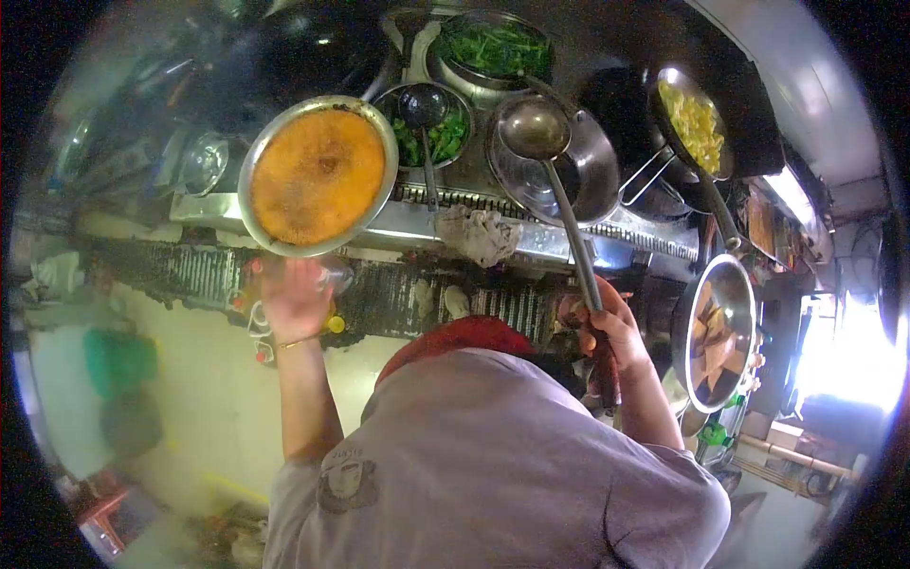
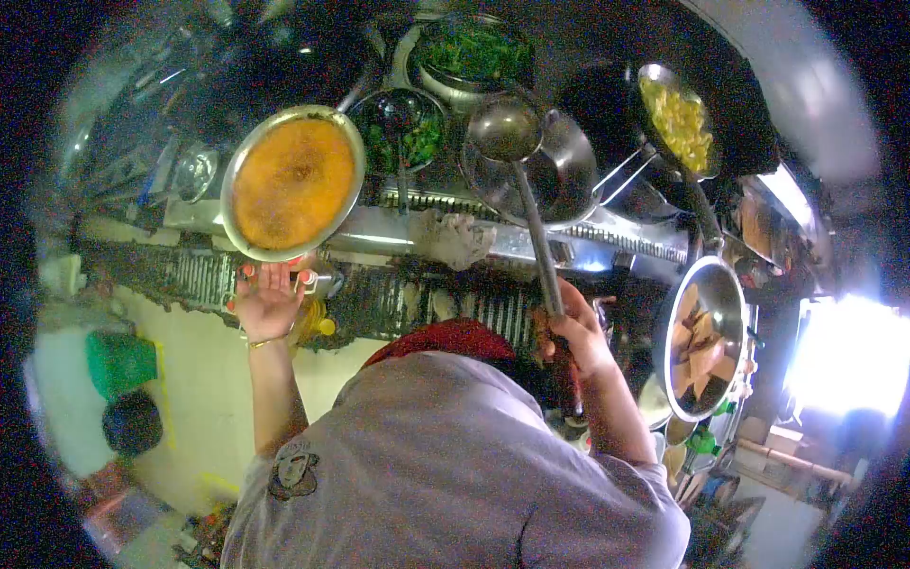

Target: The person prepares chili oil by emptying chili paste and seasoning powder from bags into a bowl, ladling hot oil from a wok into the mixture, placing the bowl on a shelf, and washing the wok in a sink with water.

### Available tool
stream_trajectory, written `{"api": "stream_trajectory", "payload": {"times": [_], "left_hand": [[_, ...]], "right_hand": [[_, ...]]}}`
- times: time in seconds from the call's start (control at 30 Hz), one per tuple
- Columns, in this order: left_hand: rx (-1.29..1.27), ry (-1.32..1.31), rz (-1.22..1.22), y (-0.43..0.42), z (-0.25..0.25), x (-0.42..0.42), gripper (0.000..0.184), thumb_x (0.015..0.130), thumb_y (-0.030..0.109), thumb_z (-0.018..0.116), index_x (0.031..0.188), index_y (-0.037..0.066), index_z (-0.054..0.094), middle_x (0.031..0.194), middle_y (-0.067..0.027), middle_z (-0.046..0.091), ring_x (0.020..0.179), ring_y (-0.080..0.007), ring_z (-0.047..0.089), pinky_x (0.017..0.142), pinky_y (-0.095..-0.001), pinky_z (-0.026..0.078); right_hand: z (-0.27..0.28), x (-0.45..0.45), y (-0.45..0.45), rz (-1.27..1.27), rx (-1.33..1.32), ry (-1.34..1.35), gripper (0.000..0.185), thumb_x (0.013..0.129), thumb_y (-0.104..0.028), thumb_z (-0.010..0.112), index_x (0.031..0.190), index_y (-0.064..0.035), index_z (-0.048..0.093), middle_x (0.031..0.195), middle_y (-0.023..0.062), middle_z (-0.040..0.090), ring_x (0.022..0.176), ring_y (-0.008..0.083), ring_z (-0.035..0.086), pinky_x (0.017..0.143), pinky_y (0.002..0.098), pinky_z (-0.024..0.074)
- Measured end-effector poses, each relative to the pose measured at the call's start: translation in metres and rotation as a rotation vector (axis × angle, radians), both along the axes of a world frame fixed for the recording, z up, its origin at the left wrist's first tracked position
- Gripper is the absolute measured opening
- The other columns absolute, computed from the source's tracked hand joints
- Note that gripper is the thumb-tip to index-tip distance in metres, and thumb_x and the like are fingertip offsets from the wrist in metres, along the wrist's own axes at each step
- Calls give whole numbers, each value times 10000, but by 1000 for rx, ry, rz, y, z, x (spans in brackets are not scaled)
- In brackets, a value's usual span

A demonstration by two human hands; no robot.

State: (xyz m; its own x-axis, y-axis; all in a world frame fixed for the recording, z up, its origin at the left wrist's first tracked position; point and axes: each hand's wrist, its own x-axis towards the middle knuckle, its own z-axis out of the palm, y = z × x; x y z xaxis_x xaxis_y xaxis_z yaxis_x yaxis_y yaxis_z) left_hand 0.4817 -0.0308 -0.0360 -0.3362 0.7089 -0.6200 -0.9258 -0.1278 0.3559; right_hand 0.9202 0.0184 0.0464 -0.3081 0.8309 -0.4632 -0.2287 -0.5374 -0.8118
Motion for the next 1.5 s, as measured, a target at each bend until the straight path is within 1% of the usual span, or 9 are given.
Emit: {"api": "stream_trajectory", "payload": {"times": [0.1,0.13,0.33,0.6,0.7,0.83,0.97,1.17,1.5], "left_hand": [[855,-88,-407,-15,-64,-35,678,876,613,192,1304,137,414,1332,-8,425,1230,-131,346,1065,-456,9],[35,7,15,-1,-15,-6,697,876,618,163,1293,119,416,1326,-15,426,1256,-142,326,1072,-462,-10],[-1,-102,83,1,-11,-8,611,904,567,204,1191,113,494,1288,-29,458,1295,-166,286,1068,-468,43],[-11,-89,53,2,-14,-12,464,930,496,278,1101,139,521,1203,21,520,1212,-135,385,1020,-445,171],[31,-115,28,0,-25,-19,397,917,446,354,1091,131,522,1158,13,540,1170,-149,422,1014,-447,217],[1,-142,30,1,-23,-20,370,883,403,434,1093,109,512,1121,3,552,1132,-163,455,1012,-453,264],[-52,-60,26,5,-20,-18,375,903,398,414,1111,99,500,1149,-13,538,1131,-158,459,1029,-446,256],[161,-105,-193,-14,-32,-46,473,947,434,307,1128,41,499,1105,-71,579,1093,-209,507,1028,-462,309],[91,-133,-232,-11,-14,-54,428,916,335,426,1110,-42,480,1169,-177,541,1150,-271,480,1068,-469,273]], "right_hand": [[-10,9,-3,-35,-79,7,585,738,-114,512,1295,-21,358,764,80,523,501,142,516,438,255,433],[-16,8,0,-33,-85,59,571,741,-120,504,1286,-21,365,753,75,519,499,139,513,436,254,432],[-72,30,35,-76,-166,25,348,872,-306,429,1117,-70,505,678,47,532,506,124,520,366,262,404],[-123,71,35,-108,-180,839,513,940,-333,352,1338,-13,302,1202,148,535,844,251,638,636,430,552],[-163,103,11,-209,-116,795,446,900,-408,467,1157,-49,530,1264,134,505,854,220,612,640,387,521],[-201,88,-3,-107,-208,-369,252,878,-258,519,1048,-85,586,1038,130,598,834,216,612,634,341,499],[-187,1,17,319,664,-1036,347,729,-64,626,1070,-39,567,1057,151,569,939,304,572,798,385,468],[-167,-133,87,432,1155,-1362,805,599,-260,765,1309,-238,385,1372,121,343,1245,370,324,994,524,311],[-272,-138,-5,170,1106,-1216,329,671,-133,640,996,-118,590,826,86,566,802,300,549,687,416,463]]}}
